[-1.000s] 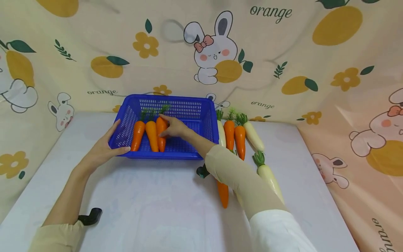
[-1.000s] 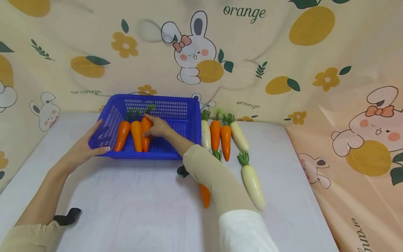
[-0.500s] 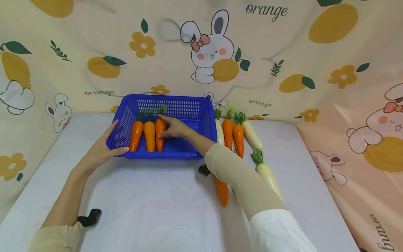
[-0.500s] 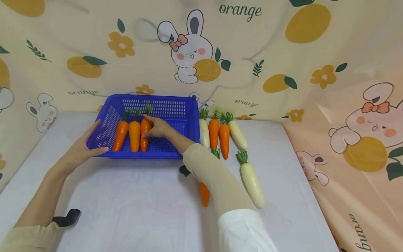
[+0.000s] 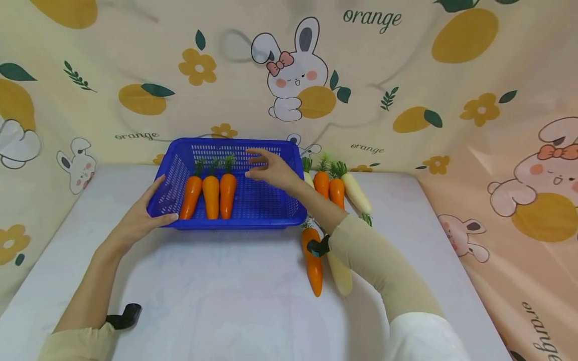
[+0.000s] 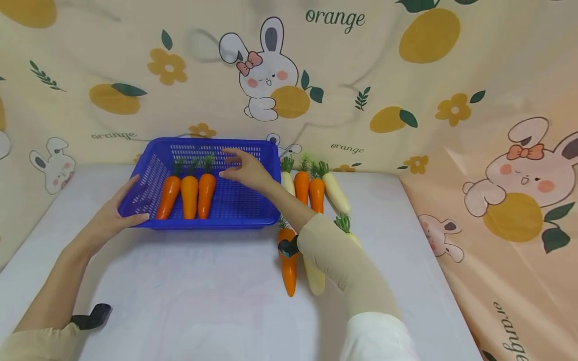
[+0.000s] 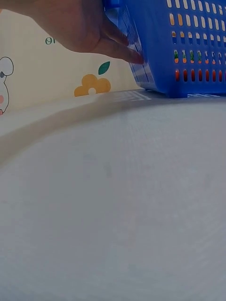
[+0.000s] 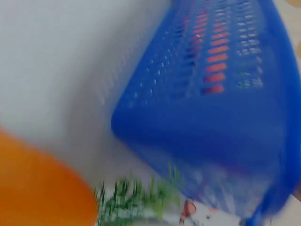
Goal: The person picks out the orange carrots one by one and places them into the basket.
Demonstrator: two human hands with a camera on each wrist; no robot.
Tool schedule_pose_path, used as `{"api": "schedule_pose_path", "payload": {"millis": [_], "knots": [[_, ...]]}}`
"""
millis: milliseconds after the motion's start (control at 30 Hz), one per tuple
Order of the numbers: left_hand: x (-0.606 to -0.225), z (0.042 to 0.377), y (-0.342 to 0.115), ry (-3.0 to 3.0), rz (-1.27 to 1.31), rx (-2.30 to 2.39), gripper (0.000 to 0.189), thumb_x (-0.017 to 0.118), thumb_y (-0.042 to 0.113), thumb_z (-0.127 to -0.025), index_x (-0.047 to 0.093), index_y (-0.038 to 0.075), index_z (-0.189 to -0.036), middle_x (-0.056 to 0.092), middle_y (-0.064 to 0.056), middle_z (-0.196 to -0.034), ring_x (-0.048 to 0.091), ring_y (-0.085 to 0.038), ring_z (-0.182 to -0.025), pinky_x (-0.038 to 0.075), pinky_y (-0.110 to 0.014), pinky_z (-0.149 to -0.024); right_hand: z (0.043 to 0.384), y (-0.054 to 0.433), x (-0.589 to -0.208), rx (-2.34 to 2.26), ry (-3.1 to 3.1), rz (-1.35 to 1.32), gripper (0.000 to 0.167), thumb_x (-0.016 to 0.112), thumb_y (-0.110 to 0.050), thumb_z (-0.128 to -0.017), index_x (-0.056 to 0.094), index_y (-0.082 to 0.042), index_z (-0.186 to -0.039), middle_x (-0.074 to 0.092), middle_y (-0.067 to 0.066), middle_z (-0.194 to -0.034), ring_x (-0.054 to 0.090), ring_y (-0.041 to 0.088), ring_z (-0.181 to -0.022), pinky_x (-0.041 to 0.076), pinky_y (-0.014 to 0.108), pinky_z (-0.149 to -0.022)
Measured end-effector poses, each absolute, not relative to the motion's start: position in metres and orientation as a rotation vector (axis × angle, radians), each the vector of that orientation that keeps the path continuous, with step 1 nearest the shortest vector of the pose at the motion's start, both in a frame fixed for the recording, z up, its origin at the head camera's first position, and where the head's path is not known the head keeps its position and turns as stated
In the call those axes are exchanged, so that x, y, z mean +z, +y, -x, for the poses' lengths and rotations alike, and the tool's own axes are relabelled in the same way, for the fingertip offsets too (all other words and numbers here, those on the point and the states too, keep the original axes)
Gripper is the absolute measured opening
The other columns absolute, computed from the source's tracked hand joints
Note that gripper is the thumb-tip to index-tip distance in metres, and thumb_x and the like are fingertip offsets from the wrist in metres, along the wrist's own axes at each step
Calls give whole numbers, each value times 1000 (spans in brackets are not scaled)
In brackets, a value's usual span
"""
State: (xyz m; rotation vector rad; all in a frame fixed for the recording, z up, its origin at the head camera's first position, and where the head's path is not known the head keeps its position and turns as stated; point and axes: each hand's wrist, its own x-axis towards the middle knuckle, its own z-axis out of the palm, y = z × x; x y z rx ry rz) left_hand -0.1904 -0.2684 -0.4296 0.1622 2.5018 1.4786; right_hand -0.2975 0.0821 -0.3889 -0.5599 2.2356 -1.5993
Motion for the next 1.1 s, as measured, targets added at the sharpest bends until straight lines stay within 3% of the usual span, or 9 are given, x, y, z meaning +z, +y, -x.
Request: {"api": "schedule_pose_path", "payload": {"millis": [167,633,900,1100], "knots": [[-431,188,-270,2503,-172,1468,101,70,30,-93,-6,38,-159,-8,-16,-166,-6,-48,-148,3,-77,-109,284,116,-381,-1616,2333,602,55,71,-18,-94,50,-17,-145,54,11,-143,58,23,-123,52,36,-99],[-433,189,-270,2493,-174,1495,100,70,30,-93,-6,38,-159,-8,-15,-166,-6,-47,-149,3,-76,-109,263,193,-377,-1709,2383,479,52,64,-9,-96,48,-9,-146,51,17,-145,57,31,-124,49,44,-102],[-431,190,-269,2493,-158,1499,100,69,32,-94,-6,40,-158,-8,-15,-166,-6,-47,-149,4,-76,-110,256,230,-389,-1730,2415,307,49,68,-14,-95,54,-21,-141,55,3,-140,55,28,-126,45,46,-106],[-430,190,-268,2486,-160,1509,99,69,31,-94,-6,38,-159,-8,-14,-166,-6,-47,-149,3,-76,-110,255,254,-407,-1771,2451,297,51,65,-3,-94,52,-6,-143,51,18,-144,49,42,-131,51,34,-100]]}}
